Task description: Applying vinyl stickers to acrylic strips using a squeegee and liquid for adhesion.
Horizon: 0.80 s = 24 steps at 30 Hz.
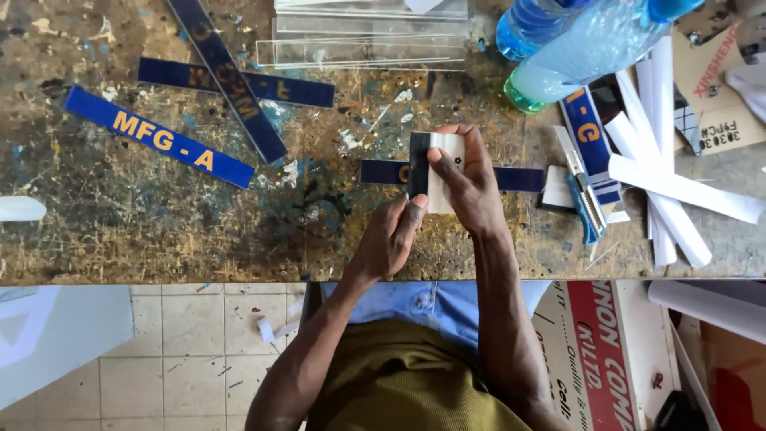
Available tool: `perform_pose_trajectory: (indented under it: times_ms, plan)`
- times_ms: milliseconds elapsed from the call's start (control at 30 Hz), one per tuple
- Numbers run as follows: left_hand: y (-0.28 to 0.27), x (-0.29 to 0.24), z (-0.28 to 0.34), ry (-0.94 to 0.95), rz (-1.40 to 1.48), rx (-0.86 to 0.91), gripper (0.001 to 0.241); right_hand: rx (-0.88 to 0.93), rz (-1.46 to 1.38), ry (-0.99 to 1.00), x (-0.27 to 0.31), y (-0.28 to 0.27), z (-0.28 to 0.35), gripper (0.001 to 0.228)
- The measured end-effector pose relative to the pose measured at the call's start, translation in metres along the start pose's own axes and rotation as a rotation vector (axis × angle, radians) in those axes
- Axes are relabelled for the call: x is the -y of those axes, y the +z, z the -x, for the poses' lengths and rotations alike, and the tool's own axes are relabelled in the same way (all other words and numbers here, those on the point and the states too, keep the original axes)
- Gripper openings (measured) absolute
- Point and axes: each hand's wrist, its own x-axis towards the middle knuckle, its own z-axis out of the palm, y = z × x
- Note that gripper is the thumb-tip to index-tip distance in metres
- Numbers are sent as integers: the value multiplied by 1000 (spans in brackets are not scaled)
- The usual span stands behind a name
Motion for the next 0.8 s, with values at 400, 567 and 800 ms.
perform_pose_trajectory:
  times_ms: [400, 567, 800]
  plan:
    - [-16, -55, -29, -61, 7, -11, 58, 156, 0, 48, -4, -22, 25, 36]
    - [-5, -77, -57, 1, -22, 74, 70, 116, 108, -29, -4, -48, 21, 34]
    - [-58, -72, -132, 175, -104, -164, 60, 119, 78, 20, -27, -83, 41, 32]
